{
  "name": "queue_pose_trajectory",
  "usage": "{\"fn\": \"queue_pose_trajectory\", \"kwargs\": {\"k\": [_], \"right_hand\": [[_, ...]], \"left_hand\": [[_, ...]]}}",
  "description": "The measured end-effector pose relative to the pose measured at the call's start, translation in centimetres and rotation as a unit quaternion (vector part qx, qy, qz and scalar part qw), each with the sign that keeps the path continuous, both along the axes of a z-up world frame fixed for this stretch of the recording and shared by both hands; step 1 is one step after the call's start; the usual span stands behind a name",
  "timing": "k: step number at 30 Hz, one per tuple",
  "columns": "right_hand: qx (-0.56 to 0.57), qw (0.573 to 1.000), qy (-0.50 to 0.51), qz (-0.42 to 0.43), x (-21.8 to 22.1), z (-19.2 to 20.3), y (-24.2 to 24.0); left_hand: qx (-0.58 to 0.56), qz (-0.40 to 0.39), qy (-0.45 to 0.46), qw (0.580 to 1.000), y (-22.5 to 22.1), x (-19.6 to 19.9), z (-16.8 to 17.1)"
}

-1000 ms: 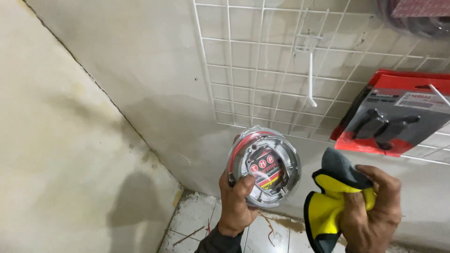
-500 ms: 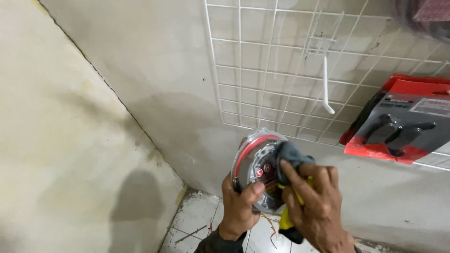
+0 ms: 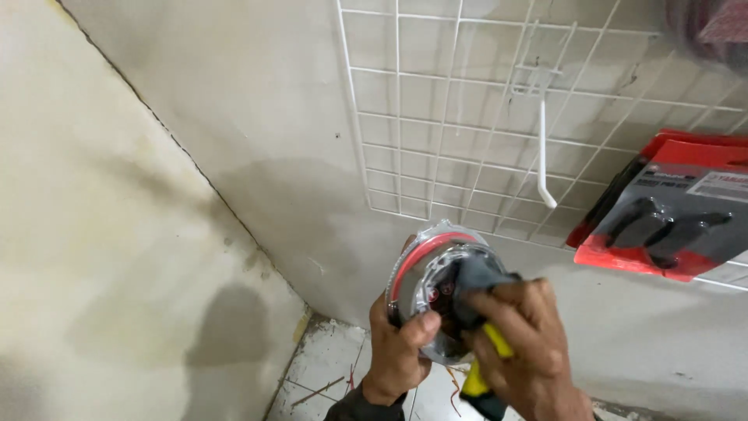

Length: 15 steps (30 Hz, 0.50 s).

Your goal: Cleaning the packaging of automotive parts on a display rack with a cloth.

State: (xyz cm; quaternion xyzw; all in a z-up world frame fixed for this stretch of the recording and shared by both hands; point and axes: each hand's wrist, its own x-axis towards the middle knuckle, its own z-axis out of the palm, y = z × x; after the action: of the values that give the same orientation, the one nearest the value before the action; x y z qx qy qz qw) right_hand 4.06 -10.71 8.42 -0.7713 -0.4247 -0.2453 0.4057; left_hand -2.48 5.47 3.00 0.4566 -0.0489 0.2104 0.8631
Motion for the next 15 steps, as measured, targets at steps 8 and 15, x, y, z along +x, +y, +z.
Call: {"fn": "queue_pose_trajectory", "kwargs": {"k": [8, 15], "right_hand": [[0.154, 0.978, 0.143, 0.010, 1.0, 1.2, -1.1], [0.032, 0.999, -0.016, -0.019, 1.2, 1.6, 1.2]], "left_hand": [[-0.142, -0.043, -0.039, 0.988, 0.4, 0.6, 1.5], [-0.012, -0.005, 0.019, 1.000, -0.2, 0.4, 0.6]]}}
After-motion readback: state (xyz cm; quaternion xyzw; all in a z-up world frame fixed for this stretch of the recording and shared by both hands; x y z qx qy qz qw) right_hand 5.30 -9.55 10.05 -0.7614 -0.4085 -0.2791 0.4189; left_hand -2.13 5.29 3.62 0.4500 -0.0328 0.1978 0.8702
